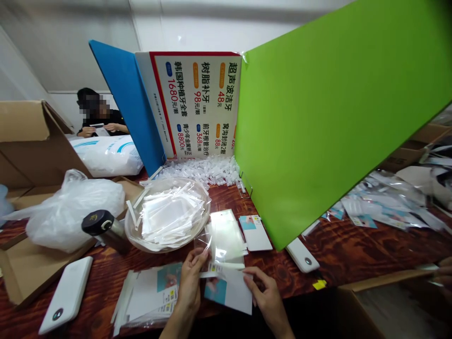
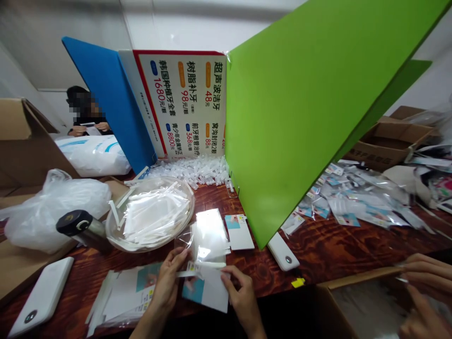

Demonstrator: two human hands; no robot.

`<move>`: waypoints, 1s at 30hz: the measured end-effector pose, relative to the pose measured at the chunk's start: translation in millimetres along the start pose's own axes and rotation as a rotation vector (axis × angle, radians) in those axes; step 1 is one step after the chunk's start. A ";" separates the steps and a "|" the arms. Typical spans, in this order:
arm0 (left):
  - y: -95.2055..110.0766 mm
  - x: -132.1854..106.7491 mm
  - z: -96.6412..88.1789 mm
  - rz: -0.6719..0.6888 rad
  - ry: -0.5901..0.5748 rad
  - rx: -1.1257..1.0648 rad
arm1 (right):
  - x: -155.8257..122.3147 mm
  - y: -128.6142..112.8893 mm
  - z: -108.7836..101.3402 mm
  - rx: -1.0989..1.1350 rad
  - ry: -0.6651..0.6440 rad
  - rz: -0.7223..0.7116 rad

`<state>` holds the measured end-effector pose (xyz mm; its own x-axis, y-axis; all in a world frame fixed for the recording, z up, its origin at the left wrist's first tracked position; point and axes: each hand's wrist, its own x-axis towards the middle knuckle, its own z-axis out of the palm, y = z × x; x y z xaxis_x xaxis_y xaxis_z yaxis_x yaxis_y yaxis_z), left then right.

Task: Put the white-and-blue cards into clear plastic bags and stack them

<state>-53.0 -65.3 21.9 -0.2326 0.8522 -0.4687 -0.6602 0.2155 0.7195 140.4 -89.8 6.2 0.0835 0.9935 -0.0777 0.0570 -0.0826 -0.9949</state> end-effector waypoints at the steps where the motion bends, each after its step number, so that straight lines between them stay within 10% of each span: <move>1: 0.9 -0.3 0.4 -0.003 0.003 -0.008 | -1.3 -1.1 -0.7 -0.024 -0.026 -0.010; 16: -7.2 1.7 2.8 -0.039 0.028 -0.041 | 3.2 -3.3 -29.0 -0.224 -0.188 -0.053; 30: -24.1 -12.7 1.1 -0.082 -0.166 0.121 | 5.5 13.9 7.0 0.169 0.115 0.086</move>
<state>-33.3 -80.7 11.1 -0.0544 0.8939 -0.4449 -0.5792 0.3347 0.7433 134.7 -84.9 -8.5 0.1940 0.9671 -0.1649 -0.1224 -0.1429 -0.9821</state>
